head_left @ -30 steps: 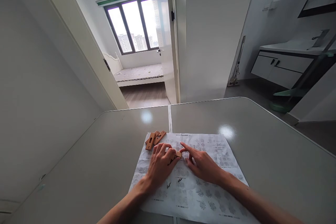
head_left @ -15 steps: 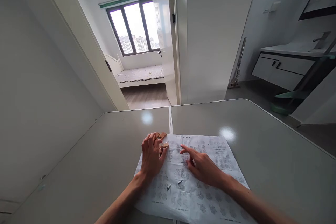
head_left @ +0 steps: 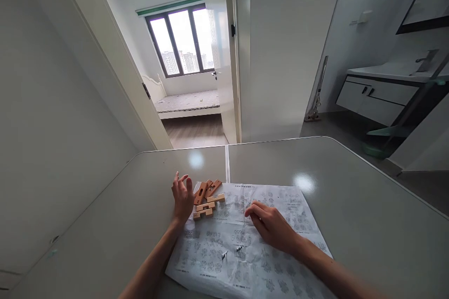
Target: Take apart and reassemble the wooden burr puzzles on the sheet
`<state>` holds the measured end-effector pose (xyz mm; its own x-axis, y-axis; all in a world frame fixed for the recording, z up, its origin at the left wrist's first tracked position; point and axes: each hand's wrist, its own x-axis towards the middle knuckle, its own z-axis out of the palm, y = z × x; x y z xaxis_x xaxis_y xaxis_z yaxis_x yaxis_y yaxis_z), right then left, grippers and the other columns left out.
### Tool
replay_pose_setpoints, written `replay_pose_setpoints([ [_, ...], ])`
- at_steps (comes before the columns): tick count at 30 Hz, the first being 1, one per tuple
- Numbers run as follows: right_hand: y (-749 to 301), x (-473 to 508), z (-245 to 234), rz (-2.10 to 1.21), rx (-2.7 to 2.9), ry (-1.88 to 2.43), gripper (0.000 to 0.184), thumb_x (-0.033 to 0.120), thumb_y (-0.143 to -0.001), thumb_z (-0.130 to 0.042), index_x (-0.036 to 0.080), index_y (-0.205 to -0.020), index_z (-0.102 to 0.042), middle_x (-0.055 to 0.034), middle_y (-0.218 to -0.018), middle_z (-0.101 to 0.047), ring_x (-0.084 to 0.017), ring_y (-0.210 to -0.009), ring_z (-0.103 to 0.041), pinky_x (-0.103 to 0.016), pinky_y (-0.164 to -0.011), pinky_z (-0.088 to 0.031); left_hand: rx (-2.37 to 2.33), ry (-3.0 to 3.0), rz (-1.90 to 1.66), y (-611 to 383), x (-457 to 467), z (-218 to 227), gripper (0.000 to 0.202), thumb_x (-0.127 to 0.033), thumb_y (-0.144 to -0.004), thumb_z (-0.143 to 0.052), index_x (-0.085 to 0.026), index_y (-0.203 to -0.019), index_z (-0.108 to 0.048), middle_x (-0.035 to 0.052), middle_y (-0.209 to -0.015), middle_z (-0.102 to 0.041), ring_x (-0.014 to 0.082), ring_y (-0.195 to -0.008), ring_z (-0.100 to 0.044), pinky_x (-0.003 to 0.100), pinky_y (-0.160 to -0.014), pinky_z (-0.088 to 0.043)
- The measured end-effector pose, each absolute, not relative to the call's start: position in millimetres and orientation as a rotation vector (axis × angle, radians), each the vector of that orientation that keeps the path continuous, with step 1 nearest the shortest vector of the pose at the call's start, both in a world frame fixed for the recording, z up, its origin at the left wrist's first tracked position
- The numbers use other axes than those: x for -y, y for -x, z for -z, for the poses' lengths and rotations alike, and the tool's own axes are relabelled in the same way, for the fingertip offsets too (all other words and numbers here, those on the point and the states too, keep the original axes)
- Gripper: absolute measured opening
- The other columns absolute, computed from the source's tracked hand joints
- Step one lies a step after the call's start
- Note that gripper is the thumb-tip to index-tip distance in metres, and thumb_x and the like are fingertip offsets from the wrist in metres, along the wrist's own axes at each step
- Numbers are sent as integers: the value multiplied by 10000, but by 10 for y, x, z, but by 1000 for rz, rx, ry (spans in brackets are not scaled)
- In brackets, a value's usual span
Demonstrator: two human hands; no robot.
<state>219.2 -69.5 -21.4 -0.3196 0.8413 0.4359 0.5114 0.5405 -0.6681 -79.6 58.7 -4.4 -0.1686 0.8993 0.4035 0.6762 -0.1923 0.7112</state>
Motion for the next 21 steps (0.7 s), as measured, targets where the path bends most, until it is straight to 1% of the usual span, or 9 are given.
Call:
replay_pose_setpoints([
  [3, -2215, 682, 215, -521, 1996, 1110, 239, 86, -927, -393, 235, -815, -544, -13, -804, -605, -157, -655, -535, -271, -645, -422, -1848, -1769, -1303, 870, -678, 81, 534, -598, -1041, -276, -187, -1201, -575, 207, -1518, -414, 327, -1519, -275, 597, -1249, -232],
  [5, -2227, 672, 215, -503, 2008, 1124, 237, 84, -912, -389, 235, -756, -484, 3, -759, -560, -150, -621, -481, -265, -617, -381, -1870, -1732, -1320, 904, -709, 85, 511, -575, -1041, -280, -187, -1162, -590, 205, -1480, -425, 325, -1501, -297, 588, -1230, -275],
  [7, -2238, 661, 215, -487, 2019, 1134, 245, 87, -917, -380, 234, -732, -445, 12, -731, -531, -146, -597, -440, -264, -597, -346, -1886, -1709, -1327, 927, -725, 71, 477, -559, -1023, -321, -193, -1111, -614, 194, -1393, -472, 328, -1437, -371, 566, -1188, -345],
  [8, -2243, 654, 217, -483, 2024, 1136, 252, 91, -924, -376, 233, -723, -430, 15, -718, -522, -143, -588, -427, -264, -590, -332, -1888, -1707, -1322, 935, -730, 59, 457, -560, -1000, -367, -194, -1076, -629, 185, -1331, -502, 332, -1369, -436, 551, -1148, -392],
  [10, -2256, 639, 224, -490, 2026, 1136, 273, 86, -930, -367, 229, -701, -412, 21, -689, -514, -137, -574, -416, -260, -583, -315, -1880, -1719, -1302, 948, -734, 31, 424, -571, -925, -481, -189, -993, -652, 157, -1191, -551, 318, -1149, -563, 503, -1033, -479],
  [12, -2270, 621, 240, -504, 2020, 1139, 282, 44, -887, -363, 222, -674, -409, 26, -650, -507, -129, -560, -414, -251, -575, -303, -1868, -1734, -1285, 960, -736, -2, 402, -573, -855, -558, -187, -919, -649, 111, -1046, -579, 263, -899, -596, 435, -894, -518],
  [15, -2291, 587, 276, -503, 2008, 1147, 268, -14, -744, -370, 207, -608, -436, 28, -595, -498, -119, -536, -413, -240, -553, -282, -1858, -1723, -1279, 988, -739, -47, 341, -553, -830, -566, -213, -806, -571, 12, -786, -558, 187, -660, -519, 328, -708, -470],
  [17, -2302, 565, 300, -506, 2002, 1144, 263, -16, -674, -377, 196, -551, -473, 21, -592, -526, -111, -527, -431, -233, -542, -281, -1845, -1707, -1281, 1013, -746, -69, 322, -525, -823, -549, -232, -712, -474, -43, -641, -467, 153, -579, -441, 277, -622, -398],
  [21, -2302, 536, 339, -514, 1982, 1130, 286, -11, -583, -379, 189, -457, -540, 12, -582, -585, -100, -521, -493, -214, -537, -314, -1786, -1687, -1287, 1051, -764, -86, 373, -498, -769, -524, -242, -605, -308, -77, -558, -277, 116, -543, -294, 233, -551, -286],
])
